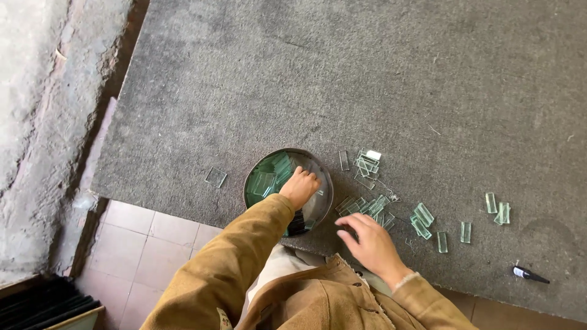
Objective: Applying glue to small rectangular glass pieces and assembling them into a larger glass structure on a workshop table.
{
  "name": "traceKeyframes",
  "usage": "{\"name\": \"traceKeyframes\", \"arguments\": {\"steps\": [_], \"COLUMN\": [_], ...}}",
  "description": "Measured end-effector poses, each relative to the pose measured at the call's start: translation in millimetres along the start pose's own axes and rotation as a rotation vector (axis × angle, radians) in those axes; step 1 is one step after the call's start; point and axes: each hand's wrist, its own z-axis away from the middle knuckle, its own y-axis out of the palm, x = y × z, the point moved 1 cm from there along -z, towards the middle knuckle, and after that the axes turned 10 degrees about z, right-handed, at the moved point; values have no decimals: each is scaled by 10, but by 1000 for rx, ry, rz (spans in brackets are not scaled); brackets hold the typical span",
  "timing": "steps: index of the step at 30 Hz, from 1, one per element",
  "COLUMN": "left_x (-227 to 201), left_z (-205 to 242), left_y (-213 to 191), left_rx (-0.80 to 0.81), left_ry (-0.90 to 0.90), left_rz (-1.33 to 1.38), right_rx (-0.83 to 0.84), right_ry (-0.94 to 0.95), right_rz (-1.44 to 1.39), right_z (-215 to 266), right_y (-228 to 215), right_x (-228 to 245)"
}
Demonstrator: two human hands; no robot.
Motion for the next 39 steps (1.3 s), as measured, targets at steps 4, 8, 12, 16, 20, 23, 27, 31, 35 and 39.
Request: {"name": "traceKeyframes", "arguments": {"steps": [4,8,12,16,20,23,27,31,35,39], "left_x": [-40,117,131,-121,-319,-455,-649,-751,-758,-794], "left_z": [249,612,1268,1862,2131,2222,2283,2316,2354,2376], "left_y": [-368,-870,-1300,-1461,-1174,-1062,-1080,-1006,-1064,-988], "left_rx": [-413,-417,-787,-997,-821,-756,-613,-513,-547,-528], "left_ry": [-74,-186,-563,-553,-502,-440,-584,-668,-739,-882], "left_rz": [112,452,1541,2412,2607,2772,2791,2765,2762,2746], "right_rx": [-131,-130,89,314,369,613,582,495,534,425], "right_ry": [-398,-452,-389,-298,-252,-112,-138,-231,-215,-285], "right_rz": [324,550,589,692,680,802,819,845,838,926], "right_z": [-349,-674,-802,-1014,-1149,-1146,-1195,-1298,-1275,-1306], "right_y": [196,589,625,737,718,466,552,770,745,794], "right_x": [346,334,476,418,497,877,845,580,658,658]}}
